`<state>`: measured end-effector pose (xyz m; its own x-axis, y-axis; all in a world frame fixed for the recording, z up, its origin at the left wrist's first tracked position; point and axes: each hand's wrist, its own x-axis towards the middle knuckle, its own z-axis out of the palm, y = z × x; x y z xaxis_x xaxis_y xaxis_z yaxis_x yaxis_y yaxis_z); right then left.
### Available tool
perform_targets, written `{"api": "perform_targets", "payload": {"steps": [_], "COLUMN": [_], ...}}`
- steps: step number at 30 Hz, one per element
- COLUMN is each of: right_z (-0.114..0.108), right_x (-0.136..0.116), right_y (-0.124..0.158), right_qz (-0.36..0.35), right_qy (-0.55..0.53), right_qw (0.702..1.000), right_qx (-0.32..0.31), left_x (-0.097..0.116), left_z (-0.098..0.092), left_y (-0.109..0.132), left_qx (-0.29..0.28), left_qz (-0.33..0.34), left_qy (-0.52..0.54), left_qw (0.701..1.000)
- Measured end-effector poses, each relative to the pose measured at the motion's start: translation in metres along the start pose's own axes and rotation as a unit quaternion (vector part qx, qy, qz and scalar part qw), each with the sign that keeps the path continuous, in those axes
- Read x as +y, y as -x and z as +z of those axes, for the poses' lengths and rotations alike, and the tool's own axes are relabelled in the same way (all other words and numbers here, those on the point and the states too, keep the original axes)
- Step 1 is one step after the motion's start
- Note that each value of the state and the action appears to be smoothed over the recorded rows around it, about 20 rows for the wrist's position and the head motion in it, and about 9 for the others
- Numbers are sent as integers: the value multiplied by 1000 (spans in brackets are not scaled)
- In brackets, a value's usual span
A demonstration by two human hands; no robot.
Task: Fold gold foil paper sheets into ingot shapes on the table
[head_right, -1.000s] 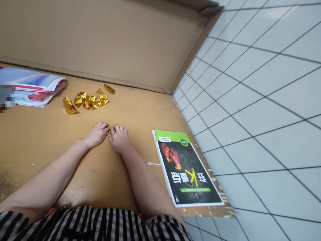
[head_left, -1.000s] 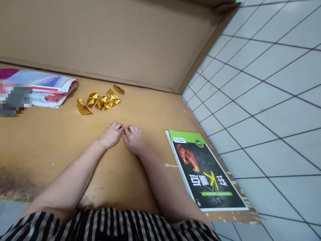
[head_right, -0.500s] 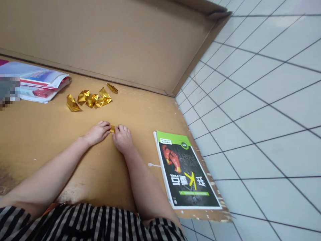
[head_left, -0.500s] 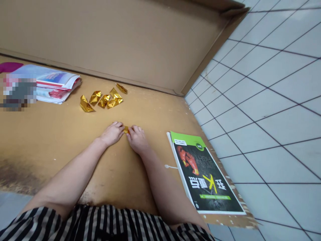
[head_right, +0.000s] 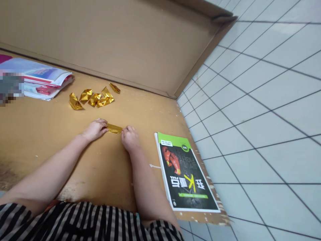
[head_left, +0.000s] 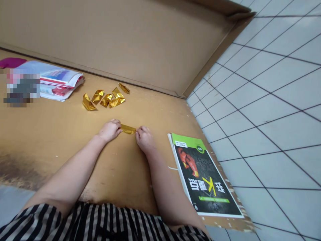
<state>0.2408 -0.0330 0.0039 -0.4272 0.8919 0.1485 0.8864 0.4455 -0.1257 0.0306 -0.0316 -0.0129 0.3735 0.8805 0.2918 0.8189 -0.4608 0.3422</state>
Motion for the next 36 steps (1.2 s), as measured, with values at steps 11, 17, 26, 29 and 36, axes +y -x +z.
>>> {"api": "perform_targets", "payload": {"steps": [11, 17, 26, 29, 36], "right_z": [-2, -2, -2, 0, 3], "right_x": [6, 5, -1, -7, -20], "right_y": [1, 0, 0, 1, -1], "right_qz": [13, 1, -1, -17, -20], "right_qy": [1, 22, 45, 39, 31], "right_qw": [1000, 1000, 999, 999, 999], "right_qx": [-7, -9, -6, 5, -22], "left_x": [1, 15, 40, 40, 39], "left_z": [-4, 1, 5, 6, 6], "left_y": [1, 1, 1, 0, 0], "left_qx": [-1, -28, -58, -53, -43], "left_qz": [-12, 17, 53, 52, 48], "left_qy": [-1, -3, -48, -48, -42], "left_qw": [1000, 999, 996, 996, 997]}}
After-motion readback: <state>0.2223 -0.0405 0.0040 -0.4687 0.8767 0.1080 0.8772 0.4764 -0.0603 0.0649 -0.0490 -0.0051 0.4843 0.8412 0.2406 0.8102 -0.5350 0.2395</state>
